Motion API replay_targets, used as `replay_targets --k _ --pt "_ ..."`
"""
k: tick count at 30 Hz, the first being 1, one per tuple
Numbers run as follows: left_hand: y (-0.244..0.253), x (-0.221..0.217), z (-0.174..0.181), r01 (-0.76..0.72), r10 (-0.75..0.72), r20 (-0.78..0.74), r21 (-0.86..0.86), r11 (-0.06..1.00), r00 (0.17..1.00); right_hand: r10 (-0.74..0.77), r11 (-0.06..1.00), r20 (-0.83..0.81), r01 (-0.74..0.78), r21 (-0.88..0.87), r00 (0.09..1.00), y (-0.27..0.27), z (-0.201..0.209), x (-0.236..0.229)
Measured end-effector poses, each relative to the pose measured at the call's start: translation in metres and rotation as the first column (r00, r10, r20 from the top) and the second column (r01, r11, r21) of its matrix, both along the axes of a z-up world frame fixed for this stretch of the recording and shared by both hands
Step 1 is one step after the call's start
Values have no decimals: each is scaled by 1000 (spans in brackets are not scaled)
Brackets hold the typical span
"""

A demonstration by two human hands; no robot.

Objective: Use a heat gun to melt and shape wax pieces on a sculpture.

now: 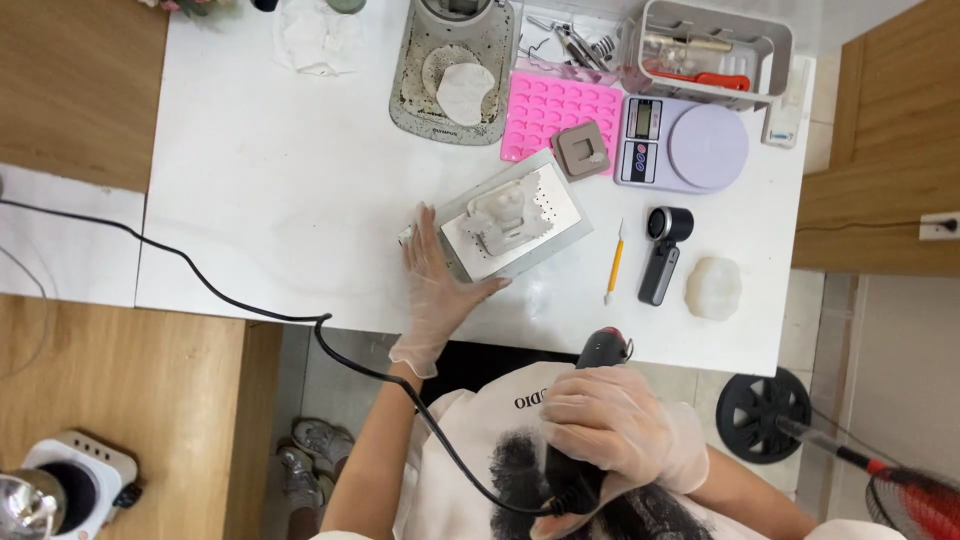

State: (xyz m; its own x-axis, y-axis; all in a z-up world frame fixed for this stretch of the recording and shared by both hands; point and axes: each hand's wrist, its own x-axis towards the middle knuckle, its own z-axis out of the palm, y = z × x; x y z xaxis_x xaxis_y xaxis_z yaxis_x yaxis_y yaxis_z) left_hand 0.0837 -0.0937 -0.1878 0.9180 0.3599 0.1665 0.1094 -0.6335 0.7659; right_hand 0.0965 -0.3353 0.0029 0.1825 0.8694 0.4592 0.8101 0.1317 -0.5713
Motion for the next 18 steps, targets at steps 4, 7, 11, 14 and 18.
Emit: replay_targets --k 4,7,11,14,18 --pt "-2 18 -7 -56 73 -265 73 996 962 99 974 -7 -95 204 995 -10 -3 18" --pt "-5 19 8 -83 86 -184 23 996 979 102 969 87 -118 218 991 -19 -2 27" --pt "3 39 17 0 13 -307 42 999 952 126 977 72 -136 164 989 -23 1 37" --pt "5 36 6 36 -26 -245 35 999 969 139 985 28 -141 100 990 -28 -2 29" --pt "20 42 20 143 -138 -204 12 990 969 48 998 3 -48 49 999 -15 -9 15"
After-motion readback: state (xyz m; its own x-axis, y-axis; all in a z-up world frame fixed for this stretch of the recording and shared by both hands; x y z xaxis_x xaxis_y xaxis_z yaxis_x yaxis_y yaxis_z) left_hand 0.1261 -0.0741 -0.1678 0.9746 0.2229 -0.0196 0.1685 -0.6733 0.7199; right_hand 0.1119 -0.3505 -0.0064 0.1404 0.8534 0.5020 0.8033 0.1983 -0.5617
